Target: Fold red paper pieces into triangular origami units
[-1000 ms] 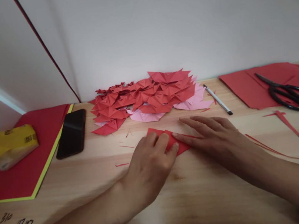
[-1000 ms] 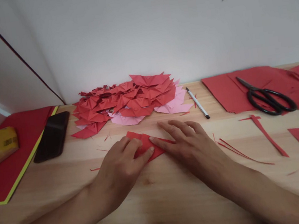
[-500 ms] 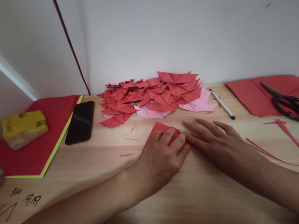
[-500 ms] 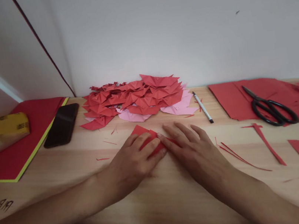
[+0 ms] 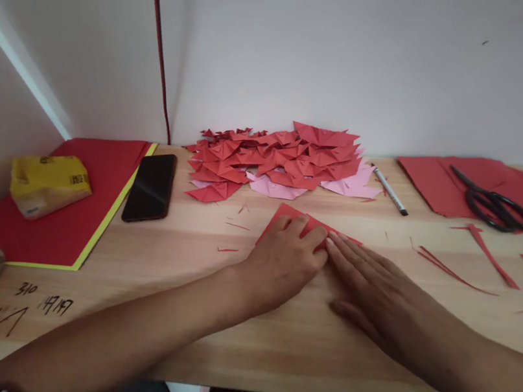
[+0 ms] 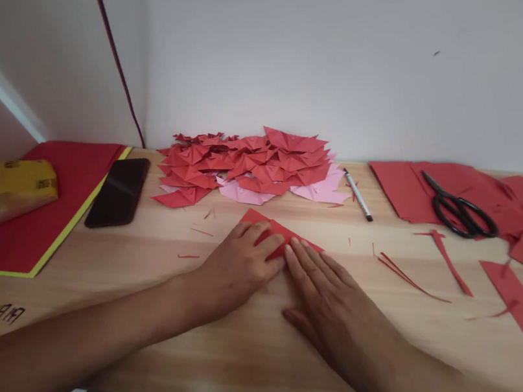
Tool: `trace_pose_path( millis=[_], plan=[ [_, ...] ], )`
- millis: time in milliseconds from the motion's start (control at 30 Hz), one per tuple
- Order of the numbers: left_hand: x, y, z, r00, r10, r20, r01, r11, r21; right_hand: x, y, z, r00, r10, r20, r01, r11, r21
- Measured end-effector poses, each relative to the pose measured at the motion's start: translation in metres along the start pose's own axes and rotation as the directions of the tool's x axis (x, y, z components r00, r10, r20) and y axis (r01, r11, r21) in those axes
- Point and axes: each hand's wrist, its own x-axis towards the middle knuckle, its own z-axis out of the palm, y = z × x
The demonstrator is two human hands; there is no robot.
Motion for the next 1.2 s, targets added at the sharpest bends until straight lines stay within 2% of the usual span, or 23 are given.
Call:
trace_pose_path(
  millis=[233, 467, 567, 733, 833, 1033, 1133, 1200],
  plan=[
    [-0.002, 0.004, -0.002, 1.0, -0.018, -0.003, 0.018, 1.0, 0.016, -0.012, -0.004, 0.006, 0.997, 0.074, 0.022, -0.072, 0.996, -0.056],
    [-0.008, 0.007, -0.009, 0.997, -0.045, 0.058, 0.043, 0.999, 0.024, -0.011, -0.007, 0.007, 0.986, 0.155, 0.052, -0.154, 0.987, -0.037],
    [-0.02, 0.006, -0.013, 0.994, -0.066, 0.082, 0.064, 0.997, 0.031, -0.011, -0.007, 0.009, 0.985, 0.165, 0.04, -0.164, 0.986, -0.02],
    [-0.05, 0.009, -0.022, 0.971, -0.196, 0.141, 0.196, 0.981, 0.015, -0.011, -0.007, 0.013, 0.981, 0.189, 0.033, -0.189, 0.982, -0.012],
    [-0.059, 0.014, -0.025, 0.964, -0.241, 0.111, 0.238, 0.97, 0.043, -0.01, -0.006, 0.014, 0.979, 0.199, 0.034, -0.198, 0.98, -0.026],
    [-0.041, 0.032, -0.026, 0.951, -0.3, 0.072, 0.29, 0.949, 0.123, -0.008, -0.007, 0.014, 0.981, 0.195, -0.007, -0.195, 0.979, -0.063],
    [-0.026, 0.049, -0.018, 0.97, -0.243, 0.023, 0.238, 0.963, 0.13, -0.009, -0.006, 0.015, 0.983, 0.18, -0.029, -0.182, 0.982, -0.059],
    [-0.017, 0.059, -0.009, 0.965, -0.262, 0.016, 0.26, 0.962, 0.088, -0.009, -0.004, 0.016, 0.986, 0.163, -0.032, -0.164, 0.985, -0.046]
  ],
)
